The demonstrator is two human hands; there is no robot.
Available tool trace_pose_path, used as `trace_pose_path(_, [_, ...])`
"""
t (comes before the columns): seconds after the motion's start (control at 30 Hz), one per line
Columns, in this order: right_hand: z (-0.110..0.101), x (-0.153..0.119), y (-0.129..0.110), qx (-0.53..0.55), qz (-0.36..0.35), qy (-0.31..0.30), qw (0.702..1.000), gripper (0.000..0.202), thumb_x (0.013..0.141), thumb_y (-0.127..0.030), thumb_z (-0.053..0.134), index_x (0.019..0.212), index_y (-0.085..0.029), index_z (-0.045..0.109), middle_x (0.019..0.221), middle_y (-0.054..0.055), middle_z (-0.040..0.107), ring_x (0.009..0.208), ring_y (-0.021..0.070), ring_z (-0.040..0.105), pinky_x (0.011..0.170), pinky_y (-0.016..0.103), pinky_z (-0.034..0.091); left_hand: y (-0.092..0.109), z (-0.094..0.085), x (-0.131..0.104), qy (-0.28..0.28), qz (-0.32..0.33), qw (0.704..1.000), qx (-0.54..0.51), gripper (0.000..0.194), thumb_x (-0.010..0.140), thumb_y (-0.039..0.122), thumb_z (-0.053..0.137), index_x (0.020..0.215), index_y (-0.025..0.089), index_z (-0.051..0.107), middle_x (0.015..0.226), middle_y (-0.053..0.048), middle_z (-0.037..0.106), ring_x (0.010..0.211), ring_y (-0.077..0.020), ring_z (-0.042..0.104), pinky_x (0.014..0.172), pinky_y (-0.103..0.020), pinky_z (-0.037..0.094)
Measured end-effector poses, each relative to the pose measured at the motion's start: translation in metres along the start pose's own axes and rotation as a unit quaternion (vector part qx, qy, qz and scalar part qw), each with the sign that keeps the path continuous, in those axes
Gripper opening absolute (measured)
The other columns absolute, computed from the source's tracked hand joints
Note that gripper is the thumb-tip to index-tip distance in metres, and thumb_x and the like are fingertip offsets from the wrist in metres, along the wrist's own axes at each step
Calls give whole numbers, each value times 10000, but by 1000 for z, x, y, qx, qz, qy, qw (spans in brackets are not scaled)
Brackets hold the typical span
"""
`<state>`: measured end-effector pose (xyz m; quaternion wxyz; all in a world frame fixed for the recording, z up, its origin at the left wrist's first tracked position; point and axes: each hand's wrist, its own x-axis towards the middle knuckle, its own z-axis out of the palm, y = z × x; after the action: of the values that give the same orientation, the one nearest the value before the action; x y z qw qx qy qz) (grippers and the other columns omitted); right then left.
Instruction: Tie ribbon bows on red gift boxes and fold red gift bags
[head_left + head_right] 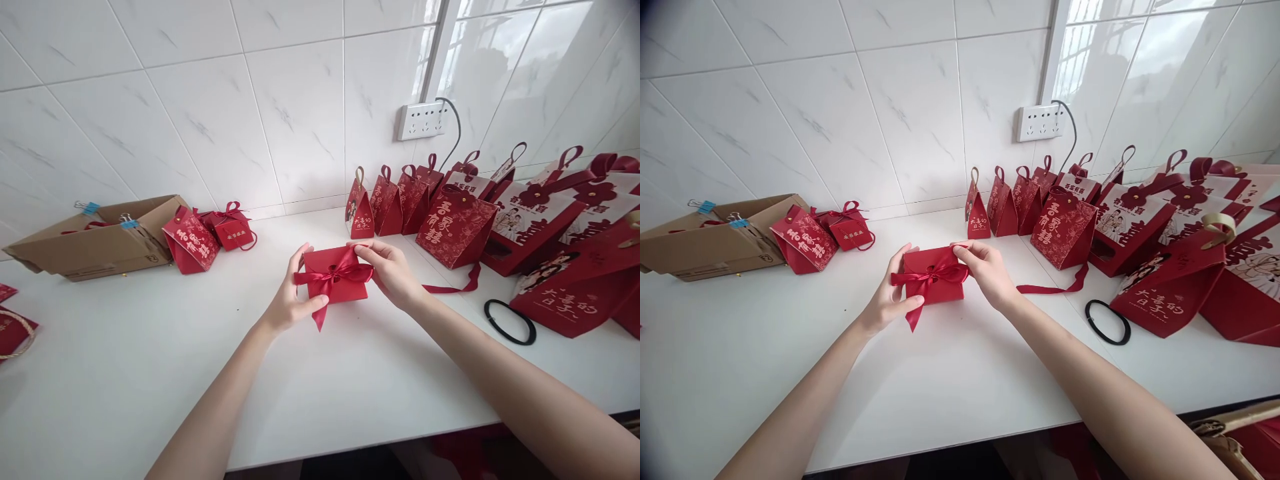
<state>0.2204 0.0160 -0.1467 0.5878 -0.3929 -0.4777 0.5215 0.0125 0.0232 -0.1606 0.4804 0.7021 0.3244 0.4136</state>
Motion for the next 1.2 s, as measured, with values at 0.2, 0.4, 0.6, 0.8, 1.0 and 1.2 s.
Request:
trace_pose_path(0.2, [1, -1, -2, -15, -2, 0, 1000, 205, 799, -386, 642, 836, -187, 673, 769, 18, 669, 726, 146, 582, 696, 283, 442, 4, 2, 0, -17, 2, 998, -57, 713, 716, 391, 707, 1318, 300, 336, 1373, -62, 422, 1317, -267, 368, 1084, -386, 340])
trace_pose_path(0.4, [4, -4, -5, -42, -11, -10, 999, 196, 807, -378, 613, 806, -183, 635, 831, 33, 652, 793, 167, 590, 737, 305, 444, 7, 12, 4, 113, -3, 994, 8, 443, 760, 444, 666, 1115, 244, 493, 1217, -69, 539, 1055, -223, 568, 859, -318, 479])
trace_pose_path(0.6, [5, -11, -5, -71, -33, -45, 996, 296, 813, -453, 601, 997, -257, 478, 1025, 10, 589, 900, 168, 576, 788, 328, 448, 3, 10, 7, 172, 9, 985, 26, 404, 754, 417, 665, 1085, 223, 536, 1136, -76, 590, 1009, -221, 589, 795, -303, 493])
trace_pose_path(0.8, [7, -11, -5, -196, 58, -22, 979, 413, 816, -620, 508, 805, -209, 476, 1087, 52, 558, 1020, 225, 575, 892, 392, 471, -3, 10, 9, 221, 41, 975, 4, 393, 740, 356, 680, 1065, 252, 487, 1237, -82, 539, 1105, -214, 550, 814, -305, 492])
trace_pose_path(1.0, [7, -9, -10, -136, 86, -54, 985, 328, 881, -456, 501, 743, -179, 610, 964, 46, 647, 990, 197, 611, 953, 337, 472, 2, 9, 9, 278, 15, 961, -7, 280, 742, 393, 663, 816, 217, 459, 1150, -75, 584, 958, -190, 605, 753, -295, 490])
trace_pose_path(1.2, [0, -6, -11, -34, 88, -85, 992, 321, 844, -464, 579, 711, -175, 619, 897, 45, 676, 955, 194, 626, 969, 359, 438, 6, 0, 10, 244, 10, 969, 43, 309, 778, 464, 615, 674, 186, 528, 1135, -106, 630, 1124, -258, 561, 958, -366, 421])
